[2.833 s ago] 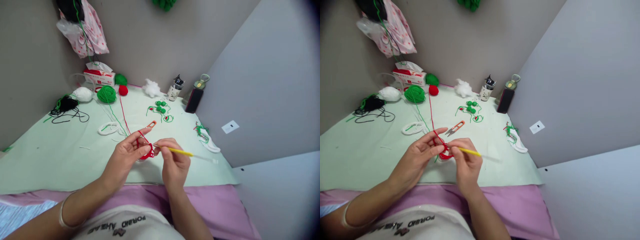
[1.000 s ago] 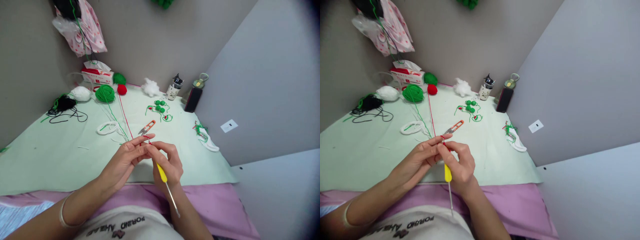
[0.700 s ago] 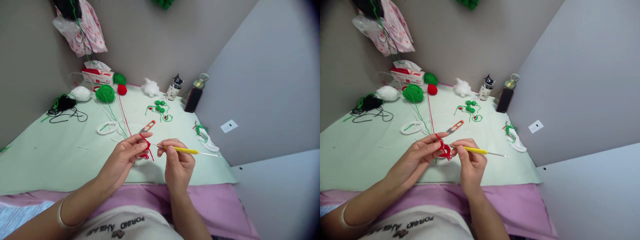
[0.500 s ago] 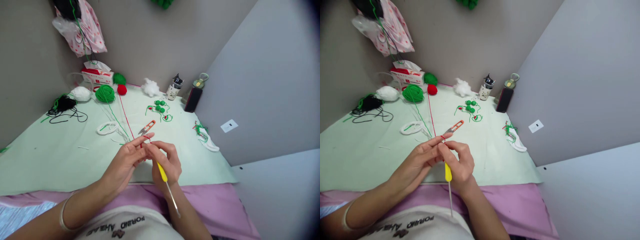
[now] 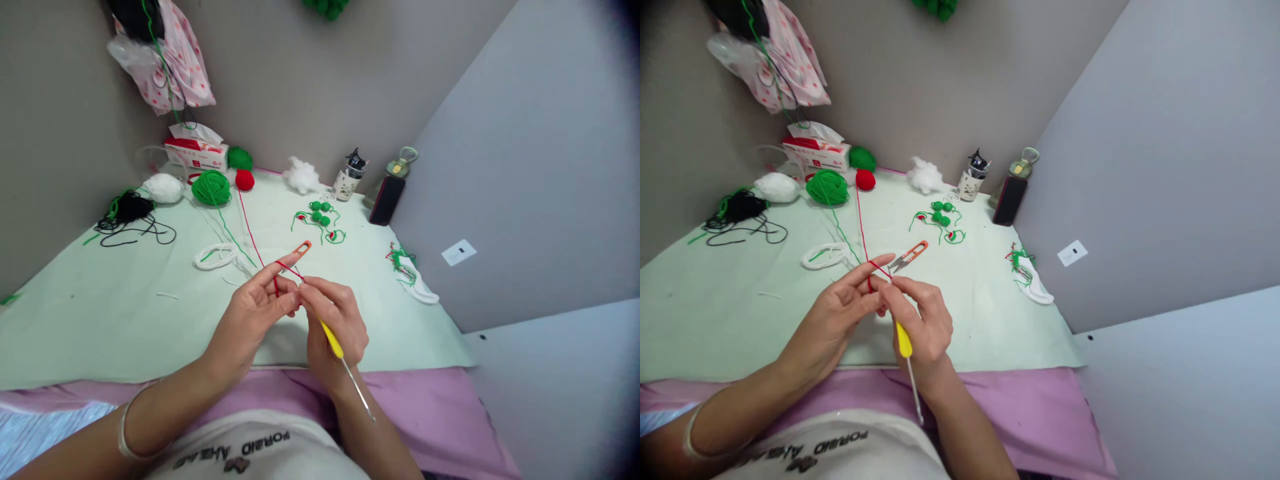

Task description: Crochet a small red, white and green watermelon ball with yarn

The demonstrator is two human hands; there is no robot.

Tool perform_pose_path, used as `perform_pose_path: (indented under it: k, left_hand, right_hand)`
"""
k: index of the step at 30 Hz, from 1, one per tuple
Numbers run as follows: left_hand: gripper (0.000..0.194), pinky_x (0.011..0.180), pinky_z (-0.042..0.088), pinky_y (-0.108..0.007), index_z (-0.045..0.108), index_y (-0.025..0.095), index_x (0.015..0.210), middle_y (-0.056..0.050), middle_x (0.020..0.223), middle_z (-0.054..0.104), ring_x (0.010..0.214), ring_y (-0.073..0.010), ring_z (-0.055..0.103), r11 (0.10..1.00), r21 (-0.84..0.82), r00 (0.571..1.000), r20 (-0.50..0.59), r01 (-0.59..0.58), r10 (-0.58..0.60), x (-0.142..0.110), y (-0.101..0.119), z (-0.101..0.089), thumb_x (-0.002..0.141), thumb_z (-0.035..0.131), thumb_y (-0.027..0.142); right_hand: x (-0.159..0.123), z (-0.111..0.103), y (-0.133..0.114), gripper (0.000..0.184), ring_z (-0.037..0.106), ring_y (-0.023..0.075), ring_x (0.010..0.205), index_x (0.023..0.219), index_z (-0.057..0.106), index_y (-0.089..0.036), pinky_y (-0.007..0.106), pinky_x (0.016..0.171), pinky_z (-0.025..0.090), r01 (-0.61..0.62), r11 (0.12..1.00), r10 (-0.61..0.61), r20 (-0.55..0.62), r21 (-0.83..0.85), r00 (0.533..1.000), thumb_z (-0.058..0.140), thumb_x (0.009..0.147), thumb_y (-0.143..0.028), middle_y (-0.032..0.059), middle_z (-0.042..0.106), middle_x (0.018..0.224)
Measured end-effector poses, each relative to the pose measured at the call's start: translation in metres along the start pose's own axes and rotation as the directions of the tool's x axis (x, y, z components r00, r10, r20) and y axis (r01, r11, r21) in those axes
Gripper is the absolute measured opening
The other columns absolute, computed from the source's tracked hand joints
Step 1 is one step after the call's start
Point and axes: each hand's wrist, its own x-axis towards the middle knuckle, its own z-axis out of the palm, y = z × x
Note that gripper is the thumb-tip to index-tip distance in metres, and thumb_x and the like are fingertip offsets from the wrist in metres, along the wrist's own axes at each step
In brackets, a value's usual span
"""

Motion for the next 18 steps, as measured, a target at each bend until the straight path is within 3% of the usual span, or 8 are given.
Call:
perform_pose_path:
  k: [2,4,7,9,11,14,16,18]
  left_hand:
    - [0.046,0.076,0.05,-0.022,0.075,0.025,0.128,0.001,0.081,0.068,0.074,-0.0114,0.06,0.99,-0.068,0.991,0.048,0.127,-0.124,0.001,0.002,-0.002,0.083,0.084,0.026]
    - [0.044,0.075,0.051,-0.024,0.076,0.023,0.125,-0.002,0.088,0.07,0.074,-0.012,0.061,0.969,-0.12,0.974,0.094,0.217,-0.206,0.003,0.004,-0.005,0.082,0.084,0.025]
    - [0.041,0.072,0.05,-0.023,0.077,0.023,0.125,-0.004,0.093,0.071,0.075,-0.0125,0.06,0.963,-0.126,0.968,0.114,0.238,-0.225,0.005,0.009,-0.009,0.084,0.081,0.024]
    - [0.039,0.069,0.047,-0.021,0.077,0.023,0.124,-0.002,0.087,0.068,0.073,-0.0115,0.058,0.974,-0.081,0.975,0.092,0.211,-0.203,0.004,0.01,-0.011,0.085,0.079,0.027]
    - [0.037,0.066,0.044,-0.02,0.078,0.024,0.122,0.001,0.08,0.063,0.071,-0.0106,0.054,0.991,-0.01,0.99,0.045,0.135,-0.134,0.003,0.011,-0.01,0.085,0.08,0.029]
    - [0.038,0.066,0.044,-0.02,0.079,0.027,0.122,0.003,0.077,0.06,0.072,-0.0111,0.054,0.996,0.089,1.0,-0.007,-0.003,0.004,0.001,0.009,-0.007,0.084,0.082,0.027]
    - [0.044,0.066,0.044,-0.02,0.077,0.028,0.125,0.003,0.077,0.062,0.072,-0.011,0.055,0.995,0.089,0.999,-0.012,-0.036,0.037,0.001,0.007,-0.005,0.081,0.085,0.026]
    - [0.047,0.065,0.045,-0.019,0.077,0.026,0.125,0.003,0.078,0.066,0.071,-0.0104,0.057,1.0,0.015,1.0,0.0,0.018,-0.018,0.002,0.006,-0.005,0.08,0.087,0.026]
  right_hand:
    - [0.001,-0.001,0.001,0.031,0.075,0.0211,0.098,0.114,0.075,-0.03,0.038,0.08,0.063,-0.073,0.994,0.075,-0.025,0.08,0.997,0.061,0.096,-0.009,0.0067,0.078,0.109]
    - [0.004,-0.004,0.002,0.021,0.075,0.0196,0.088,0.107,0.075,-0.027,0.036,0.075,0.063,-0.252,0.937,0.258,0.009,0.242,0.966,0.058,0.1,-0.016,0.0056,0.079,0.1]
    - [0.011,-0.009,0.002,0.018,0.072,0.0164,0.071,0.099,0.072,-0.021,0.033,0.067,0.062,-0.457,0.78,0.447,0.13,0.427,0.885,0.055,0.103,-0.027,0.0059,0.079,0.091]
    - [0.012,-0.011,0.001,0.019,0.072,0.0156,0.07,0.098,0.07,-0.02,0.032,0.067,0.062,-0.48,0.761,0.46,0.159,0.436,0.873,0.053,0.104,-0.028,0.0055,0.078,0.09]
    - [0.01,-0.012,-0.001,0.019,0.072,0.0152,0.073,0.102,0.07,-0.022,0.032,0.069,0.062,-0.402,0.846,0.381,0.131,0.35,0.915,0.051,0.104,-0.022,0.0045,0.077,0.092]
    - [0.004,-0.011,-0.002,0.027,0.074,0.018,0.087,0.118,0.067,-0.025,0.034,0.074,0.064,-0.128,0.981,0.111,0.118,0.146,0.987,0.05,0.102,-0.013,0.0054,0.077,0.1]
    - [0.0,-0.009,0.001,0.034,0.074,0.0204,0.095,0.127,0.065,-0.027,0.036,0.077,0.065,0.059,0.998,-0.059,0.15,0.004,0.987,0.054,0.099,-0.01,0.0074,0.076,0.105]
    - [-0.002,-0.008,0.004,0.039,0.074,0.0215,0.099,0.129,0.067,-0.027,0.035,0.078,0.064,0.173,0.979,-0.153,0.171,-0.11,0.973,0.06,0.096,-0.008,0.0094,0.075,0.11]
